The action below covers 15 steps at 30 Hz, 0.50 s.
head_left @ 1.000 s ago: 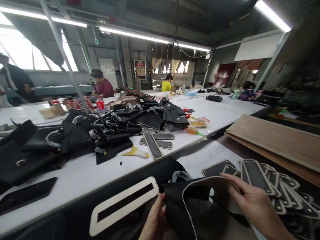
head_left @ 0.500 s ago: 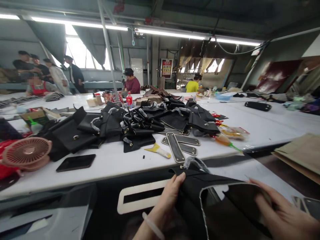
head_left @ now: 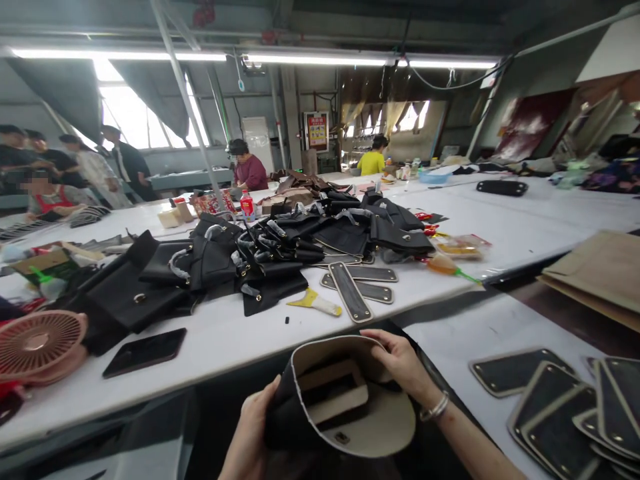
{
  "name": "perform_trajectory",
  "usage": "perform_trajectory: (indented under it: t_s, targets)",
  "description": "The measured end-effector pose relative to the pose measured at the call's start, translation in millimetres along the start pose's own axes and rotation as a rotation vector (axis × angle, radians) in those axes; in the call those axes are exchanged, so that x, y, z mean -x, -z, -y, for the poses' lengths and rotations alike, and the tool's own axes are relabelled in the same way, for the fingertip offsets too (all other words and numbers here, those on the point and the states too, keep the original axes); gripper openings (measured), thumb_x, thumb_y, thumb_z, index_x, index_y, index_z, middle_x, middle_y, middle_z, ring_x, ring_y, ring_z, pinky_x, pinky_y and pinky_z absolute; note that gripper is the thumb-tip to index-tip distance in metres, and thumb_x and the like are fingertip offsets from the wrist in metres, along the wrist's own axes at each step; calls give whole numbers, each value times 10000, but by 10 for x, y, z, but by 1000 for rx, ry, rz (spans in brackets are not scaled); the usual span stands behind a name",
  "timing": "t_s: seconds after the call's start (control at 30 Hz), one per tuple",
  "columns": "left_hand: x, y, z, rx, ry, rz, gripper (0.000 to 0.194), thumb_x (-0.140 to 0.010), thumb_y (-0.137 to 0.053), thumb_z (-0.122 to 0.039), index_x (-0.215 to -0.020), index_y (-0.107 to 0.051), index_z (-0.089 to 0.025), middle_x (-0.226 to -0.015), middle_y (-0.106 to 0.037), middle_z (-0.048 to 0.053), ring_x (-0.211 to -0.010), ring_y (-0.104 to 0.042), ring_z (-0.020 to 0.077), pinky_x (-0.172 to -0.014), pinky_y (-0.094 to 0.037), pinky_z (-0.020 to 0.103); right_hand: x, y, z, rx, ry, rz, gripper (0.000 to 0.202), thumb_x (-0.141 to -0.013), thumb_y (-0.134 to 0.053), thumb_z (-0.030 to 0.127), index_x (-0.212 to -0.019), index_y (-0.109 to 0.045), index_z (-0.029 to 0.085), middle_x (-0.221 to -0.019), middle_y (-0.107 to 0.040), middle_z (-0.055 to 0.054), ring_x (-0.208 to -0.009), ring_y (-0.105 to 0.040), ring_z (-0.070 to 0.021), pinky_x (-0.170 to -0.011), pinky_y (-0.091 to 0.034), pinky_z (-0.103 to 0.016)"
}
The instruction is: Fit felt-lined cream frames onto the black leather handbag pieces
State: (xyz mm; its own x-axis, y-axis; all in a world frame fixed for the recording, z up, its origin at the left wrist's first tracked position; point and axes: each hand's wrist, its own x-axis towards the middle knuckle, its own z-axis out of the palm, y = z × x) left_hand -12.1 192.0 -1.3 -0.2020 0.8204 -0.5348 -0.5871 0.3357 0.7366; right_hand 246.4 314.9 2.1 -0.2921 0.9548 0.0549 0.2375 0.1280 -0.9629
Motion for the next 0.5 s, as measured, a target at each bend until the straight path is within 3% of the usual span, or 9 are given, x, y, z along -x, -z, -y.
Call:
perform_trajectory:
  t_s: [0.2,0.33,0.43,0.5]
  targets:
    - [-162,-76,-120,-92,154,-12,335,-750,-721,-405,-930,-731,-122,-692,-741,82,-560,-667,232,-532,-515,316,-50,-98,-223,-316,-120,135,425,-778,-623,392,-1098,-706,126,-1018,-730,-94,-1006,-641,-277,-935,-468,-410]
    - [-212,-99,-214,-133,132,-29,325,-762,-699,-399,-920,-735,-116,-751,-754,92,-692,-706,240,-627,-544,302,22,-98,-308,-495,-170,259,678,-801,-551,659,-1231,-632,141,-1106,-695,-132,-1055,-633,-290,-955,-452,-429]
    - [-179,-69,-233,-190,106,-13,379,-739,-714,-458,-881,-741,-108,-729,-750,95,-653,-697,241,-620,-539,307,96,-138,-467,-522,-201,224,867,-781,-321,842,-1241,-623,172,-1085,-696,-132,-1063,-632,-297,-956,-448,-454]
    - [-155,-56,-238,-220,109,-5,453,-717,-717,-535,-865,-743,-107,-679,-738,95,-618,-686,251,-614,-535,327,118,-221,-595,-442,-207,168,849,-754,-323,867,-1154,-679,209,-978,-720,-111,-1024,-642,-301,-929,-467,-453]
